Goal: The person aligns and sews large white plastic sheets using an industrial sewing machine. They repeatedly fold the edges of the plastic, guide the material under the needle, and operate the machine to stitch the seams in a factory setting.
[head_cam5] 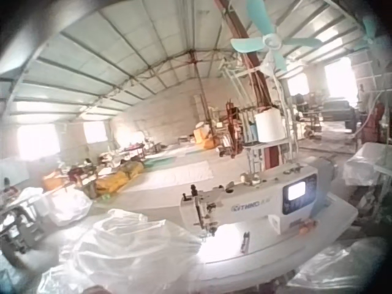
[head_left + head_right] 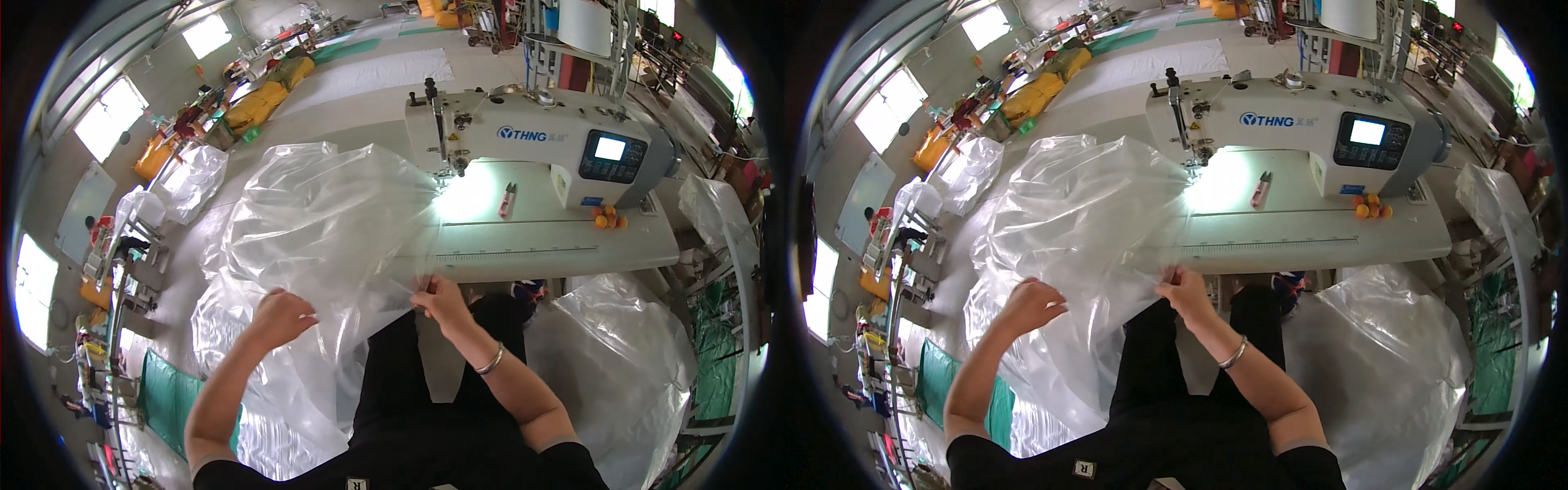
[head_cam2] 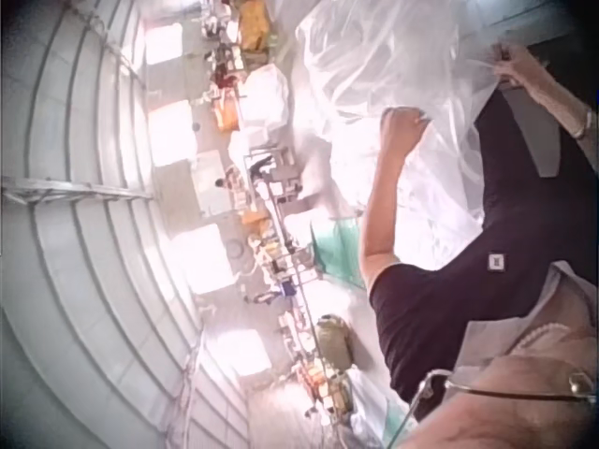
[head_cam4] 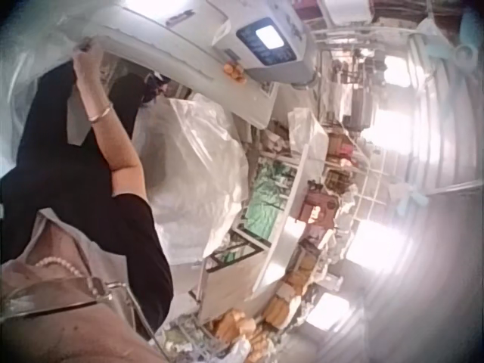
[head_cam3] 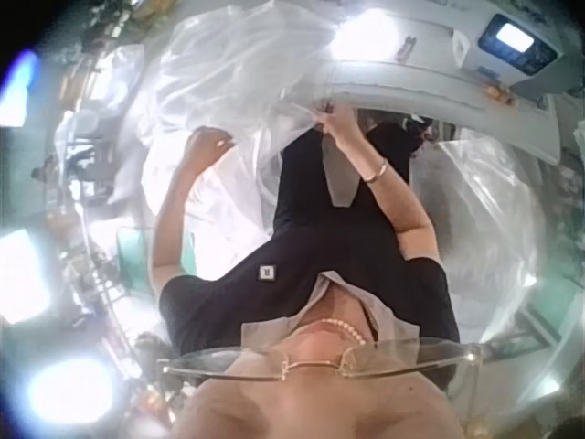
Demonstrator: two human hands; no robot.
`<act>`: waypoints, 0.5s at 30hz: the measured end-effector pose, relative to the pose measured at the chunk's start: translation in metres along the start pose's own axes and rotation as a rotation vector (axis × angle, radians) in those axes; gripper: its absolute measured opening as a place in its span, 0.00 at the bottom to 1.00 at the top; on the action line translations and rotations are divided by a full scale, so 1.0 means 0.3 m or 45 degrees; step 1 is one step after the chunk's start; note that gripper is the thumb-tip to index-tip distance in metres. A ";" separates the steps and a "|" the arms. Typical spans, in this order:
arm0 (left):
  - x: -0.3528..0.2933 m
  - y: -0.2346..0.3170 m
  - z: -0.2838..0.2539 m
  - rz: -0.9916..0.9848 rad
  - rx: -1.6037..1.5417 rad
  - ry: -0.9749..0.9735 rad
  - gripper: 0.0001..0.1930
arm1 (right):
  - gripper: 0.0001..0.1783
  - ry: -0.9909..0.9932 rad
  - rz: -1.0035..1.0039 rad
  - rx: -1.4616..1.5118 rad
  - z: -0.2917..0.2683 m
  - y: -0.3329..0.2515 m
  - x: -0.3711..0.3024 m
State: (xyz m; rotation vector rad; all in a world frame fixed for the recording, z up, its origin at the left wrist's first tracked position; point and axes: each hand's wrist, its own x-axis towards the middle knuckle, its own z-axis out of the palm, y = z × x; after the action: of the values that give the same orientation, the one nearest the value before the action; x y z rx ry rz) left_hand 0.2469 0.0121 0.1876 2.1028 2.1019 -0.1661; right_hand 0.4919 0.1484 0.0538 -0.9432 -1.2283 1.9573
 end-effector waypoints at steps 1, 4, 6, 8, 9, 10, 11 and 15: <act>0.005 0.047 -0.003 -0.132 -0.283 0.049 0.08 | 0.16 -0.010 -0.036 -0.002 0.026 0.038 -0.003; 0.032 0.192 0.040 0.315 -0.487 0.638 0.13 | 0.14 -0.102 -0.055 0.066 0.069 0.160 -0.001; 0.059 0.274 0.062 0.384 -0.452 0.612 0.19 | 0.15 -0.336 0.060 0.150 0.077 0.177 -0.041; 0.090 0.278 0.105 0.286 -0.281 0.717 0.22 | 0.11 -0.543 0.036 0.409 0.073 0.204 -0.123; 0.097 0.264 0.123 0.177 -0.196 0.761 0.24 | 0.09 -0.640 0.019 0.538 0.062 0.207 -0.155; 0.096 0.236 0.150 0.057 -0.109 0.801 0.25 | 0.06 -0.574 0.082 0.568 0.019 0.174 -0.200; 0.069 0.180 0.200 0.009 -0.275 0.674 0.25 | 0.05 -0.515 0.146 0.600 -0.050 0.125 -0.253; -0.091 0.128 0.336 -0.320 -1.579 -0.099 0.22 | 0.06 -0.337 -0.151 0.739 -0.358 0.041 -0.357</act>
State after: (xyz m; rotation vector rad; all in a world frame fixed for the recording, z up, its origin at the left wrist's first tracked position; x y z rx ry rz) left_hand 0.2887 -0.0340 0.0953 1.0550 1.6465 0.7949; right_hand 0.6372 0.1078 0.0347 -0.3194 -0.7453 2.2053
